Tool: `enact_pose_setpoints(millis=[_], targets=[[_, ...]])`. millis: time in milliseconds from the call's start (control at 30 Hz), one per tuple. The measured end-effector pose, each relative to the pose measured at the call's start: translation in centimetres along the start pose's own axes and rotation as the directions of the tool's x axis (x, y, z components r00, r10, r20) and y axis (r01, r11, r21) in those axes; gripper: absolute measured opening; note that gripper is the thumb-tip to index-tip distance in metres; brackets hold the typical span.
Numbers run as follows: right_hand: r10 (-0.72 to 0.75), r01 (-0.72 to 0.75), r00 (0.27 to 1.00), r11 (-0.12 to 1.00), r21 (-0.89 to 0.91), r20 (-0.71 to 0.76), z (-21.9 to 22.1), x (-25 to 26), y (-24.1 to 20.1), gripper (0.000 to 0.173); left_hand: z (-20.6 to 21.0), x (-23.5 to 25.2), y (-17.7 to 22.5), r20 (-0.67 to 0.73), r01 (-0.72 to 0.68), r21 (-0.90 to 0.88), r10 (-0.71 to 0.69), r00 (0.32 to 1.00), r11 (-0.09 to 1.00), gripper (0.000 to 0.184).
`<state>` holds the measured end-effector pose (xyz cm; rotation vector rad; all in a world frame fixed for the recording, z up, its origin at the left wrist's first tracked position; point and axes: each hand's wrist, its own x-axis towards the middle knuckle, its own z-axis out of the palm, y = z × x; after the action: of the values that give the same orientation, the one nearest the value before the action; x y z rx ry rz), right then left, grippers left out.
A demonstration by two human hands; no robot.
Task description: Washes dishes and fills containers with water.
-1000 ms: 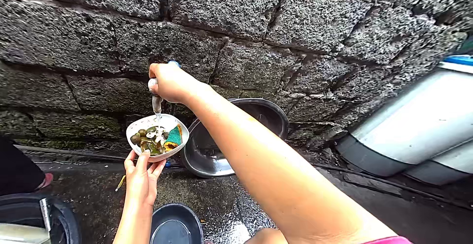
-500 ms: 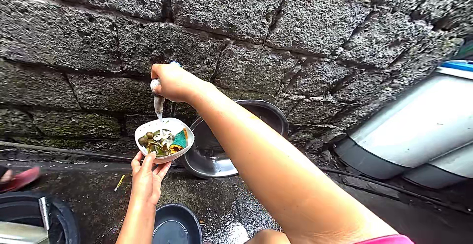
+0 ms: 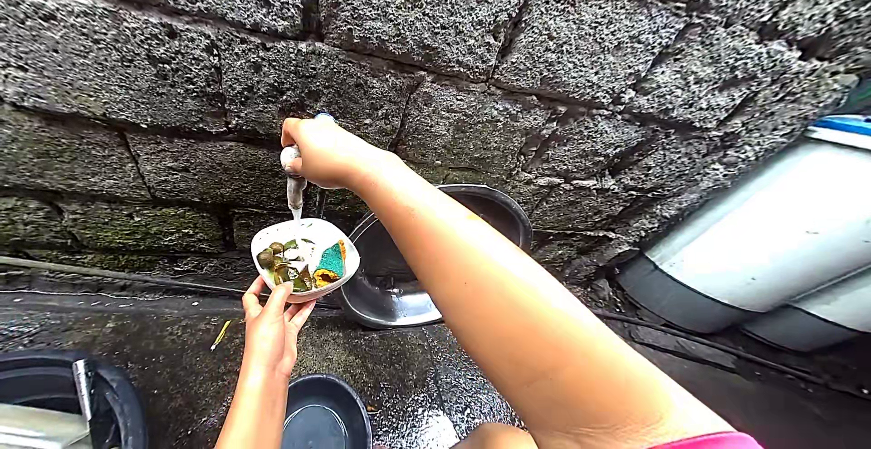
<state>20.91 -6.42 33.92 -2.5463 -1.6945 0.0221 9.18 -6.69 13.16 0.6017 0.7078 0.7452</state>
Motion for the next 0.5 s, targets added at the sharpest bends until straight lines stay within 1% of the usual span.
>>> enact_pose_setpoints(millis=[200, 500], targets=[[-0.009, 0.009, 1.000, 1.000, 0.007, 0.004, 0.11, -0.10, 0.11, 0.033, -0.12, 0.11, -0.10, -0.003, -0.003, 0.012, 0.003, 1.000, 1.000, 0.056], [-0.024, 0.024, 0.999, 1.000, -0.005, 0.022, 0.03, -0.27, 0.18, 0.035, -0.11, 0.09, -0.13, 0.000, 0.004, 0.008, -0.004, 1.000, 1.000, 0.056]])
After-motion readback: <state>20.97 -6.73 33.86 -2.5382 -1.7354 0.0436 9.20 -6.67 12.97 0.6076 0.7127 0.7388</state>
